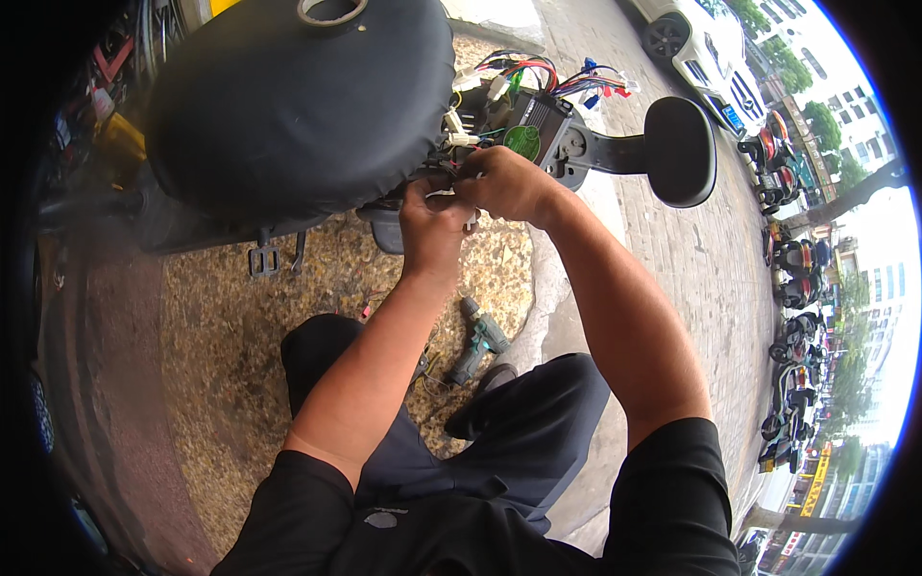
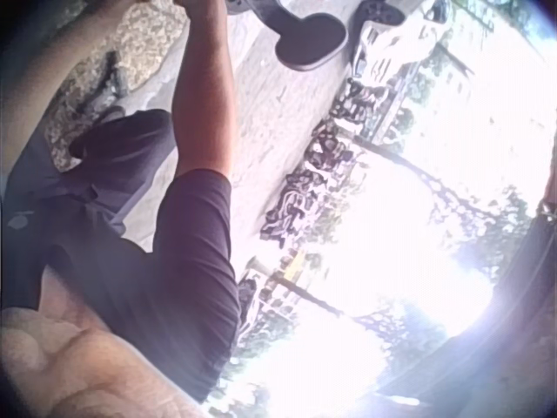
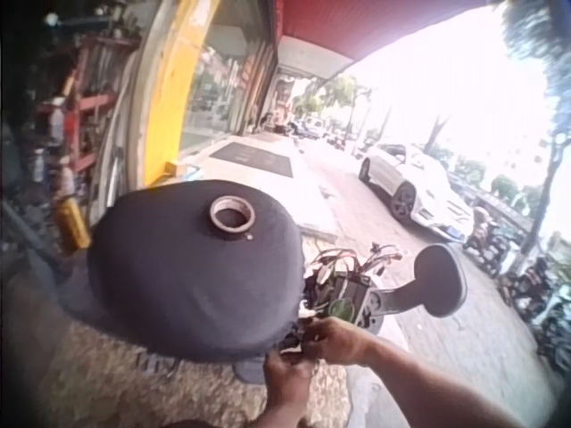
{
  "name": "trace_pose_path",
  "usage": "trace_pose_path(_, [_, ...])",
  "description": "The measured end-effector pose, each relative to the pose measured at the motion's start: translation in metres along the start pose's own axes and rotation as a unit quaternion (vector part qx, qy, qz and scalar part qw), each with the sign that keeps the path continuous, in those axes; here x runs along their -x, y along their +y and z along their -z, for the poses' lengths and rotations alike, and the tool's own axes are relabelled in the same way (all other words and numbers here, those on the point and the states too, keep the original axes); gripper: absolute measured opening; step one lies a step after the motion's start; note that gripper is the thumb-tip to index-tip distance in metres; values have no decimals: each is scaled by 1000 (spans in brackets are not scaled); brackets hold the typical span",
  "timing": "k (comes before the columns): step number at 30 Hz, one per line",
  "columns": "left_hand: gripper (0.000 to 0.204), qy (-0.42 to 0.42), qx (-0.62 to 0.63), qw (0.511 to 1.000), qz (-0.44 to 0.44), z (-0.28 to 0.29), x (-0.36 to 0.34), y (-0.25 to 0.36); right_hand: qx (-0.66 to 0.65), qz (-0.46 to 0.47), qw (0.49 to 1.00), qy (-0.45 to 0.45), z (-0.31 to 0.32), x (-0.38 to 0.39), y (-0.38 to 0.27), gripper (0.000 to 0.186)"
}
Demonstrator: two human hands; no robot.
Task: The person repairs the wiring under the seat of an electric scooter. They use pliers to strip and twist wires, then wrap the connections with electrical tape. The work is performed in a workshop setting with tools and parts visible nearby.
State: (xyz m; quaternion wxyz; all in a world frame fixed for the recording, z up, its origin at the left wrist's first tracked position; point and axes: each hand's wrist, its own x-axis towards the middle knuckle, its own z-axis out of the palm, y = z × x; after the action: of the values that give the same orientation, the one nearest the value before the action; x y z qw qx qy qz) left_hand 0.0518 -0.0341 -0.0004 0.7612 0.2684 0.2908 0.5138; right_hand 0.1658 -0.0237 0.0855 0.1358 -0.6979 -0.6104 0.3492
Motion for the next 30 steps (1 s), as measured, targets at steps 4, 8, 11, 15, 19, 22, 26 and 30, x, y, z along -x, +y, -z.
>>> trace_pose_path(4, [23,4,15,997,79,0,-1,11,-20,-33,999,5,3,3,0,26])
trace_pose_path(8, [18,-2,99,979,178,5,-6,15,16,-14,1000,23,1,3,1,23])
trace_pose_path(11, [14,16,160,966,205,5,-10,13,94,26,994,56,-2,2,0,24])
trace_pose_path(15, [15,49,253,944,205,2,-19,7,124,48,988,77,-6,9,-2,26])
trace_pose_path(19, [16,13,293,935,198,3,-20,3,93,48,991,82,-13,14,-3,25])
trace_pose_path(22, [16,9,320,926,198,2,-20,0,61,42,994,76,-14,16,0,25])
trace_pose_path(26, [16,32,329,922,202,0,-22,-3,21,46,996,74,-16,18,7,23])
trace_pose_path(30, [15,67,331,917,212,-2,-23,-3,-16,31,996,85,-21,19,13,21])
